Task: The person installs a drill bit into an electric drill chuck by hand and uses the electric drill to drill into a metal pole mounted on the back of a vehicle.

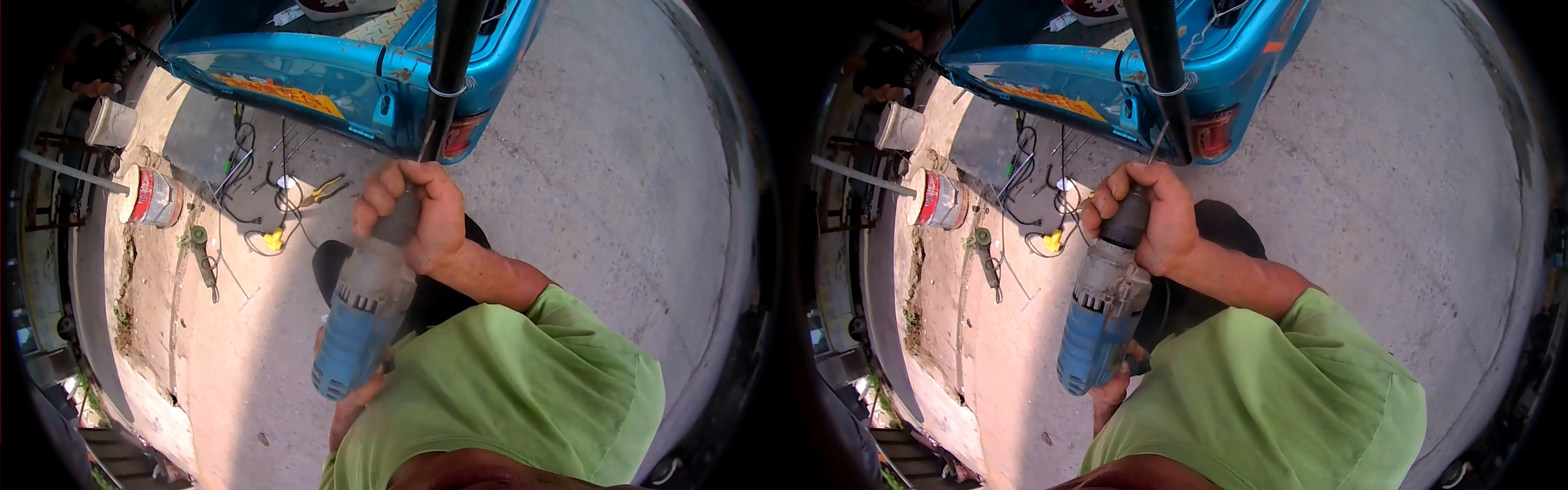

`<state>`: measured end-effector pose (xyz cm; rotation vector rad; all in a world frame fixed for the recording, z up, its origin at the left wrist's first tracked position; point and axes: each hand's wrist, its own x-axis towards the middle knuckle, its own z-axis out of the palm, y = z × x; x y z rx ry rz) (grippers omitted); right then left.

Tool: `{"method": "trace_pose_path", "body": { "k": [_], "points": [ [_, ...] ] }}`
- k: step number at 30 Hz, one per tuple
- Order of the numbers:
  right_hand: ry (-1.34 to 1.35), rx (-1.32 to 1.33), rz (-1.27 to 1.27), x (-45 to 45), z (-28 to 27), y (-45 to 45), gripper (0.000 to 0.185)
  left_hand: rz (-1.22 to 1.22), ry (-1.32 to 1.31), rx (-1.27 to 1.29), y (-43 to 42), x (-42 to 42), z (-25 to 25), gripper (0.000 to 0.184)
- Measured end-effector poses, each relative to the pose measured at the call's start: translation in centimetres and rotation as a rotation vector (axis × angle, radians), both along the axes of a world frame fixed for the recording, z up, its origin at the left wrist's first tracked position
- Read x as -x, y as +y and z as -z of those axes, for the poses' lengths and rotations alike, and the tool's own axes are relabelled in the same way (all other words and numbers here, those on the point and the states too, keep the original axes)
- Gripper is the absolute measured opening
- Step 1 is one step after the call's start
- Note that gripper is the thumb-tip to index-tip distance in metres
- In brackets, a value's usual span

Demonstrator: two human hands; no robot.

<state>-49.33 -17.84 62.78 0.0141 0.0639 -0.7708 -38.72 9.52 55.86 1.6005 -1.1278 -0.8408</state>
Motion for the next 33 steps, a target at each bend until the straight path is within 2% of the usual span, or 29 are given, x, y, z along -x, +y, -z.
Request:
{"method": "trace_pose_path", "body": {
  "k": [2,4,5,7,10,12,15,17,19,21,24,27,30,32,33],
  "points": [
    [-0.001,-0.006,-0.002,0.0,0.0,0.0,0.031,0.01,-0.05,0.029,-0.1,-0.2,0.2,0.024],
    [0.007,-0.03,-0.002,0.0,0.1,-0.1,0.031,-0.072,-0.033,-0.157,-0.5,0.1,-0.4,0.019],
    [0.016,-0.051,-0.001,0.1,0.1,-0.3,0.031,-0.166,0.025,-0.365,-0.5,0.5,-1.2,0.017],
    [0.035,-0.039,0.004,0.1,0.3,-0.8,0.031,-0.186,0.072,-0.507,-0.7,0.7,-1.6,0.02],
    [0.063,0.004,0.021,0.4,0.5,-0.9,0.032,-0.02,0.089,-0.318,-0.3,0.4,-1.5,0.04],
    [0.057,-0.019,0.029,0.6,0.1,-0.7,0.033,0.005,0.156,-0.182,-0.8,0.8,-2.2,0.046],
    [0.046,0.075,0.035,0.8,0.5,-1.1,0.035,-0.047,0.302,-0.114,-2.4,1.7,-3.3,0.047],
    [0.115,0.135,0.048,1.3,1.0,-1.0,0.038,0.014,0.16,-0.065,-2.6,1.7,-2.8,0.048],
    [0.197,0.184,0.05,1.7,0.9,-0.8,0.044,-0.021,0.32,-0.013,-2.7,2.1,-2.6,0.05],
    [0.28,0.221,0.052,1.9,0.3,-0.7,0.052,-0.141,0.769,0.044,-3.4,2.9,-3.1,0.052],
    [0.551,0.316,0.121,4.2,3.1,-1.2,0.061,-0.119,0.556,0.017,-3.9,2.8,-3.0,0.056],
    [0.808,0.389,0.183,8.2,4.2,-1.7,0.062,-0.092,0.551,0.03,-4.0,3.3,-2.9,0.059],
    [0.936,0.682,0.268,12.3,4.0,-2.9,0.064,-0.122,0.572,0.042,-3.9,3.7,-3.3,0.061],
    [1.051,1.037,0.483,13.5,1.4,-5.6,0.053,-0.125,0.579,0.064,-3.2,3.4,-2.8,0.062],
    [1.077,1.133,0.574,13.6,-0.6,-7.1,0.052,-0.123,0.583,0.082,-3.1,3.2,-2.6,0.063]
  ]
}}
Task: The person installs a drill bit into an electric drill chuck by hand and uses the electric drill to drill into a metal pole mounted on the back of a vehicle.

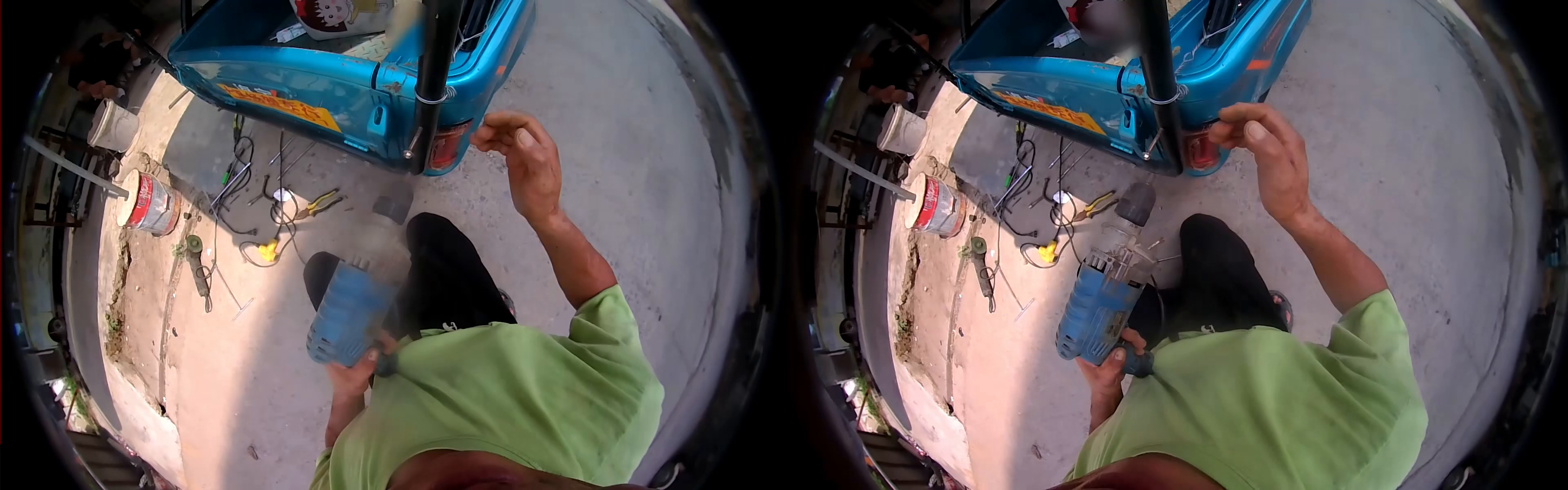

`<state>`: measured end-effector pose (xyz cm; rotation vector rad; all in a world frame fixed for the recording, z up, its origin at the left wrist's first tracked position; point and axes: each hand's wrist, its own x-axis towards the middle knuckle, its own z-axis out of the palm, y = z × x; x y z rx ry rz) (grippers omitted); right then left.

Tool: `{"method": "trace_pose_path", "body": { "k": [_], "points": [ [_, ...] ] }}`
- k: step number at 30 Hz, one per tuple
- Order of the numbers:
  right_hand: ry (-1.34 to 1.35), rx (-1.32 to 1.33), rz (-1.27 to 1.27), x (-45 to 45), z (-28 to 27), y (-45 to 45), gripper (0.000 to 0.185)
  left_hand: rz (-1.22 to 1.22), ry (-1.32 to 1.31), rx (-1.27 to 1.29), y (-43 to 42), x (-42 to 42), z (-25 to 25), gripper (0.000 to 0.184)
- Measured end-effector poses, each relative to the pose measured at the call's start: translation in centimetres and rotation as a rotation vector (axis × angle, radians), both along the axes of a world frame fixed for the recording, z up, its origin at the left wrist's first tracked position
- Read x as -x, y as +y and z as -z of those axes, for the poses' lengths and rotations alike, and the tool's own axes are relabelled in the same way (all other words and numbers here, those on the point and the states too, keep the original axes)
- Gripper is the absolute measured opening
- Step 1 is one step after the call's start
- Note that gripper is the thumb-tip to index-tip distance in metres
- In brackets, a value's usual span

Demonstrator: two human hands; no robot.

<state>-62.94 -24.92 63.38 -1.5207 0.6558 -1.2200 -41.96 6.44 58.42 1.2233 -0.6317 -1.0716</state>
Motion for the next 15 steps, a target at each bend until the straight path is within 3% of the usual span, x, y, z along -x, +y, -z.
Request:
{"method": "trace_pose_path", "body": {
  "k": [4,6,9,11,15],
  "points": [
    [0.026,0.479,0.154,-4.0,-7.4,-5.8,0.055,-0.064,0.039,0.074,-0.1,0.3,-1.1,0.065],
    [-0.053,0.417,0.0,-7.0,-11.2,-6.3,0.046,-0.074,0.03,0.097,0.0,0.3,-1.4,0.065],
    [-0.177,0.09,-0.337,-9.4,-15.8,-6.1,0.025,-0.048,0.046,0.148,-0.1,0.2,-1.3,0.066],
    [-0.172,-0.029,-0.353,-10.0,-14.9,-7.6,0.025,-0.049,0.045,0.151,-0.3,0.3,-1.9,0.068],
    [-0.232,0.025,-0.238,-10.7,-14.7,-6.7,0.023,-0.034,0.055,0.183,-0.7,-0.1,-1.5,0.071]
  ]
}}
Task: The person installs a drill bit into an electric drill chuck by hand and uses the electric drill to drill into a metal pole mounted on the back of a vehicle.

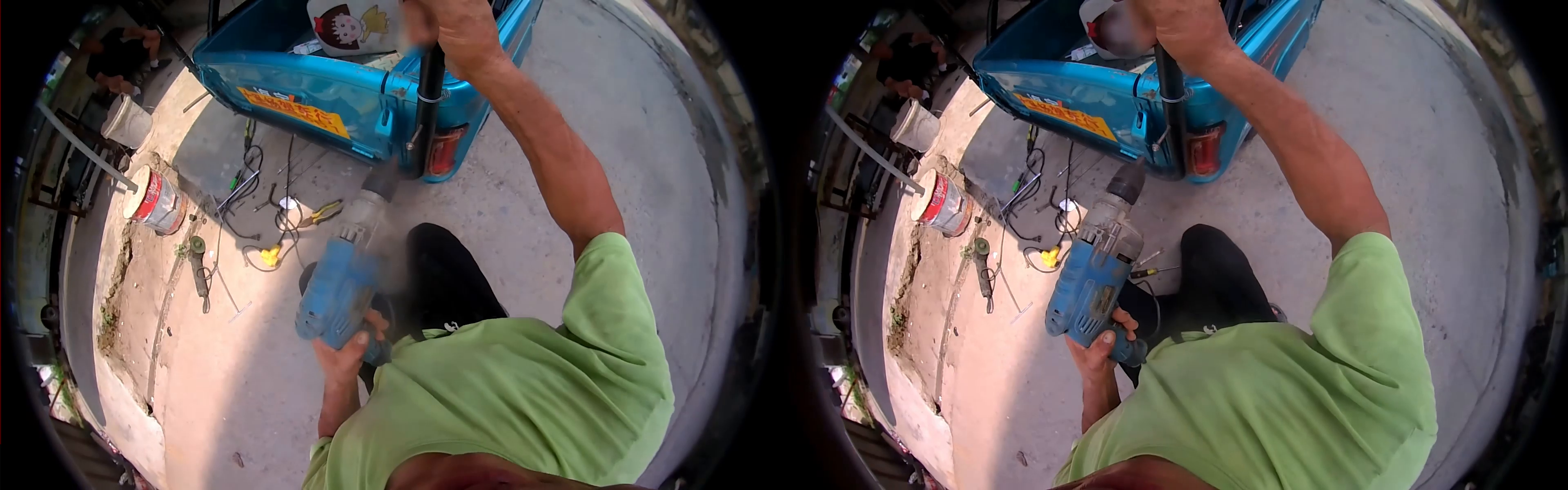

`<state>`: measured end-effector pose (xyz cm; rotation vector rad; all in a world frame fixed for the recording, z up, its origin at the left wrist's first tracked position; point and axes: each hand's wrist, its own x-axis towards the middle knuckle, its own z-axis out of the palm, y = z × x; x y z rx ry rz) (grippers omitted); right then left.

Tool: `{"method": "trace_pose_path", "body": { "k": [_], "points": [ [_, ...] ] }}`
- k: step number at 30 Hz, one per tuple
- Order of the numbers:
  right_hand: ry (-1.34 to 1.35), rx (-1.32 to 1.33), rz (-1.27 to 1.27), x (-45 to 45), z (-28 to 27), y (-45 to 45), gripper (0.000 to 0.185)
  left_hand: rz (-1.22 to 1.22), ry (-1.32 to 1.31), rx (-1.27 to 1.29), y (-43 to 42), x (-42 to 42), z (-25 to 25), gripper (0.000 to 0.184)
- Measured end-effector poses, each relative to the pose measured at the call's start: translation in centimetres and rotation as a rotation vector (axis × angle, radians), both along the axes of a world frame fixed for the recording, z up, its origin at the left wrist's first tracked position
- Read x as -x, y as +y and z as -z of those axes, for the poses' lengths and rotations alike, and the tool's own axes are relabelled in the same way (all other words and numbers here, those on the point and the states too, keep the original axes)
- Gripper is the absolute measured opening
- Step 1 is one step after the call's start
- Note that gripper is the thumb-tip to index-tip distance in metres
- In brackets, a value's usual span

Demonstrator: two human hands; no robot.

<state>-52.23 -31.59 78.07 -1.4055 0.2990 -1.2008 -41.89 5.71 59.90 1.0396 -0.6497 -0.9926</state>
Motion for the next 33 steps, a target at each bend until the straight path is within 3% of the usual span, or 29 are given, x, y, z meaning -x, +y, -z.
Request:
{"method": "trace_pose_path", "body": {
  "k": [6,24,30,33],
  "points": [
    [0.055,0.134,0.178,-0.1,0.0,0.5,0.023,-0.004,0.03,0.02,-0.1,-0.4,0.4,0.072],
    [0.036,0.162,0.204,0.1,0.2,0.6,0.018,-0.035,0.027,0.04,-0.6,1.8,0.3,0.066],
    [0.105,0.124,0.325,0.3,-0.8,2.1,0.019,-0.063,0.007,0.045,-0.9,1.8,-0.1,0.068],
    [0.072,0.154,0.252,0.4,-0.6,1.8,0.019,-0.042,0.015,0.047,-1.1,1.5,-0.2,0.068]
  ]
}}
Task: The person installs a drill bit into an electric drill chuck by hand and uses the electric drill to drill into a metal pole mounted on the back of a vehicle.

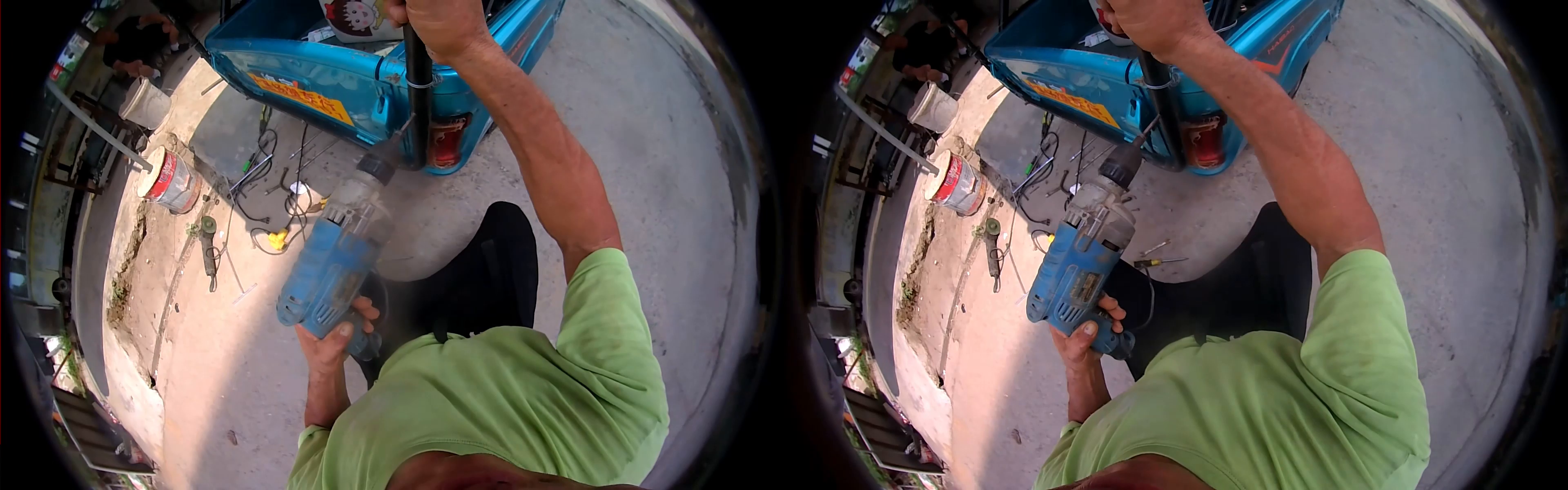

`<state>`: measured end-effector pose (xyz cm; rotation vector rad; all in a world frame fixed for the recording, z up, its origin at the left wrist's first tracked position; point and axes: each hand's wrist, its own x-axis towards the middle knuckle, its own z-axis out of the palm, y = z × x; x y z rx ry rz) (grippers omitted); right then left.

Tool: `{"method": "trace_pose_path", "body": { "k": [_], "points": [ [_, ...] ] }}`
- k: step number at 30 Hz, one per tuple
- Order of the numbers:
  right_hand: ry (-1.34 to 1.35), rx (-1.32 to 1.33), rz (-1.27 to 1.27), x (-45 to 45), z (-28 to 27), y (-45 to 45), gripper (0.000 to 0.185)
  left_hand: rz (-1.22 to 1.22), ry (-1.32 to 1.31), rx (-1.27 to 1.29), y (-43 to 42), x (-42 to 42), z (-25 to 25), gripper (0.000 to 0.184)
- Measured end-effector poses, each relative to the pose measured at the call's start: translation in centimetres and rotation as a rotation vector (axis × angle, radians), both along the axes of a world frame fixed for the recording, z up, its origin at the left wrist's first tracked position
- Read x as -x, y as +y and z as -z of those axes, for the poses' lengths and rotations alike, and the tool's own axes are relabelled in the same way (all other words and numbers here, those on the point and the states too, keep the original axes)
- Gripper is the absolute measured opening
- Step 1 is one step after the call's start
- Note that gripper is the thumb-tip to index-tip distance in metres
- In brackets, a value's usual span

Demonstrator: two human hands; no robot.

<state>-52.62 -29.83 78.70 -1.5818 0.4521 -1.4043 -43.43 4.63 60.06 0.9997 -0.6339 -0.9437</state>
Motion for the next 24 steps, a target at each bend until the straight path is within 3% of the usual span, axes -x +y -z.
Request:
{"method": "trace_pose_path", "body": {
  "k": [3,9,18,21,24],
  "points": [
    [-0.065,0.01,-0.128,-0.2,0.6,-0.9,0.018,0.001,0.019,-0.012,-0.1,0.1,-0.3,0.068],
    [-0.084,-0.03,-0.15,-0.1,0.2,-0.4,0.018,0.0,-0.011,-0.058,0.1,0.5,-0.1,0.064],
    [0.026,-0.045,-0.034,0.2,-0.6,0.4,0.021,0.037,-0.171,-0.157,0.4,0.4,-0.8,0.058],
    [0.075,-0.019,-0.021,0.5,-0.7,0.5,0.021,0.054,0.059,-0.151,0.3,0.1,-0.7,0.057],
    [0.088,-0.041,-0.016,0.6,-0.9,0.6,0.021,0.017,0.005,-0.169,0.3,1.0,-0.6,0.056]
  ]
}}
